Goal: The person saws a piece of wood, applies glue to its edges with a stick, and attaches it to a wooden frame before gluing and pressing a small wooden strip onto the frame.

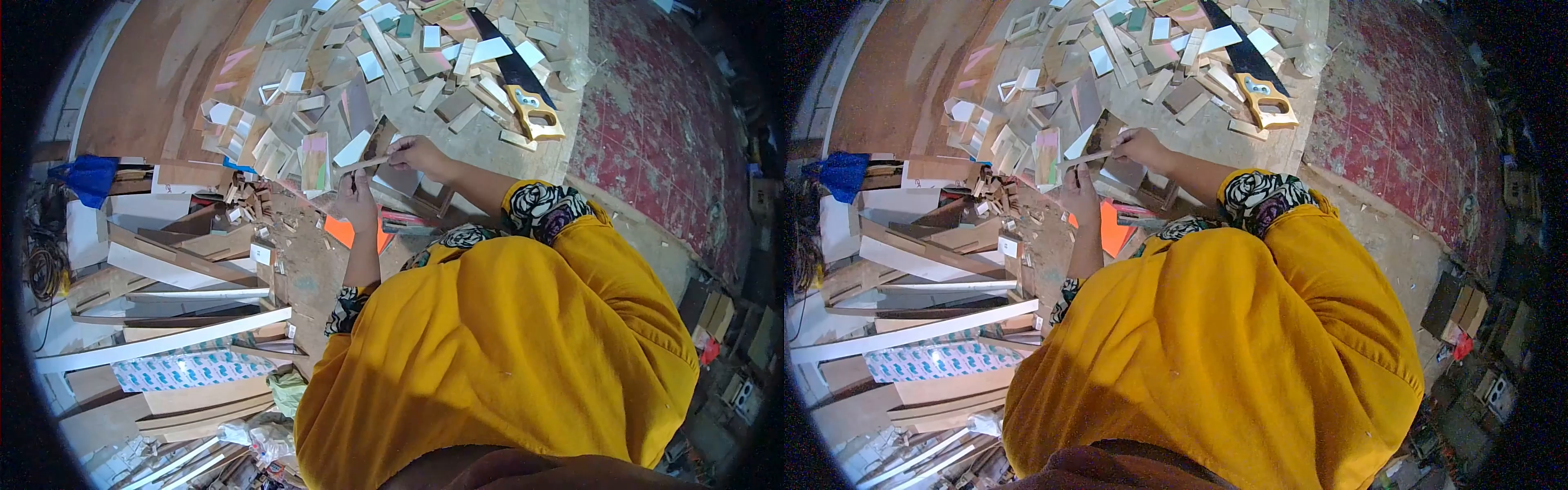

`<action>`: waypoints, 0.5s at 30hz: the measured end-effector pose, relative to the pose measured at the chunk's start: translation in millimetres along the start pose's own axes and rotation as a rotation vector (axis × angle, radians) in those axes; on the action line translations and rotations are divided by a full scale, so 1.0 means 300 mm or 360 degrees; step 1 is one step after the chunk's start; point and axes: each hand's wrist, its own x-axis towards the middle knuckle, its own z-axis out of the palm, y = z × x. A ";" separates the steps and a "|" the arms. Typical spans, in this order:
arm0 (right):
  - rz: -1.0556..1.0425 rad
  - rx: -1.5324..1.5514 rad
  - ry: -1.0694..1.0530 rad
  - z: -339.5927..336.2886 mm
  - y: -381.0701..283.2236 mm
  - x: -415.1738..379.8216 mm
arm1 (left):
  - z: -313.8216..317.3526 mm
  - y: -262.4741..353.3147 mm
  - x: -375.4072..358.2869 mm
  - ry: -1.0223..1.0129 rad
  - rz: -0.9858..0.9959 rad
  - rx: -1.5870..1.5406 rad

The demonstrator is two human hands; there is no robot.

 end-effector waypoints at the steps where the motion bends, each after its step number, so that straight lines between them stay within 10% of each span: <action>1: -0.0001 -0.0082 -0.0002 0.006 0.009 -0.008 | 0.002 -0.001 0.001 -0.0002 0.0015 -0.0014; 15: -0.0705 -0.1402 0.0088 0.038 0.075 0.012 | 0.005 0.004 -0.007 -0.0060 -0.0005 -0.0156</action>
